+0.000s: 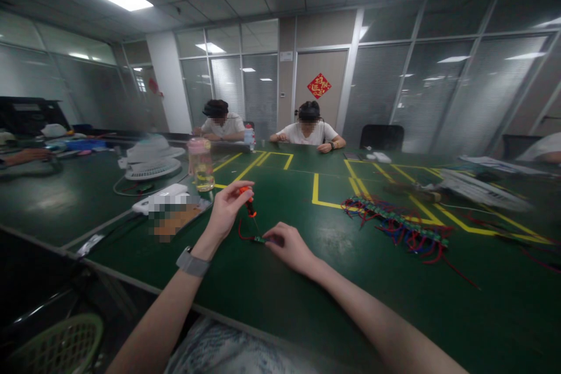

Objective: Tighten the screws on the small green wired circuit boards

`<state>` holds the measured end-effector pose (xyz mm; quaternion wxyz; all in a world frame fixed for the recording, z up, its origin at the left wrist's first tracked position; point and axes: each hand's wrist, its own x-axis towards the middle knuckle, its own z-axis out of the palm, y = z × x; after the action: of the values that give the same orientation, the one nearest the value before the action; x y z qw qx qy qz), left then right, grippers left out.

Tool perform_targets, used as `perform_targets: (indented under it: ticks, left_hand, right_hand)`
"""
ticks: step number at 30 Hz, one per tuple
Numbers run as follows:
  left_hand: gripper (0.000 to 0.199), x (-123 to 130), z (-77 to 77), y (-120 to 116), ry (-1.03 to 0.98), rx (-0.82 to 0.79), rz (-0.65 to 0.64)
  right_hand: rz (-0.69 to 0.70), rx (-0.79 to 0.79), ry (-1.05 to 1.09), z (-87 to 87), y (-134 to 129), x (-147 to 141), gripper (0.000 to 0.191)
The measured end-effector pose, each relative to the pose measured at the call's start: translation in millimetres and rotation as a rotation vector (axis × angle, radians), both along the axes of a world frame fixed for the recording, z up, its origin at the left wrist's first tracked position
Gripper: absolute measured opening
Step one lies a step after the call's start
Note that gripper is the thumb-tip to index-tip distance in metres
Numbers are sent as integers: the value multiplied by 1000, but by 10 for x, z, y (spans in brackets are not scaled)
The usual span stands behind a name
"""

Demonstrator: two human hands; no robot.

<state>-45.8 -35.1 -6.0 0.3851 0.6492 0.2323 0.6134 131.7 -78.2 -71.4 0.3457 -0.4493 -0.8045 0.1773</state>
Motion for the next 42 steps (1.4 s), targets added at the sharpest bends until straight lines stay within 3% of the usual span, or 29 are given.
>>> perform_targets:
  ticks: [3, 8, 14, 20, 22, 25, 27, 32, 37, 42]
  left_hand:
    - [26, -3, 8, 4, 7, 40, 24]
    - [35, 21, -5, 13, -134, -85, -205]
    - [25, -3, -18, 25, -43, 10, 6]
    - [37, 32, 4, -33, -133, -111, -335]
    - [37, 31, -8, -33, -108, -106, -313]
    - [29, 16, -23, -18, -45, -22, -155]
    - [26, 11, -18, -17, -30, 8, -115]
    - [33, 22, 2, -40, -122, -89, -317]
    - [29, 11, -20, -28, -78, -63, -223]
    - [34, 20, -2, -43, -115, -125, -349]
  right_hand:
    - [-2, -5, 2, -5, 1, 2, 15]
    - [-5, -8, 3, -2, 2, -4, 15]
    - [-7, -21, 2, 5, 7, -10, 16]
    - [-12, -20, 1, 27, -17, -16, 16]
    - [-14, -20, 1, 25, -19, -14, 16]
    - [-11, -21, 7, 13, -11, -7, 16]
    - [-7, -25, 15, 7, -4, -3, 16]
    - [-4, -33, 36, 4, 1, 5, 16]
    - [-8, -37, 35, -2, 2, 2, 16]
    - [-4, -29, 36, -12, 9, -4, 17]
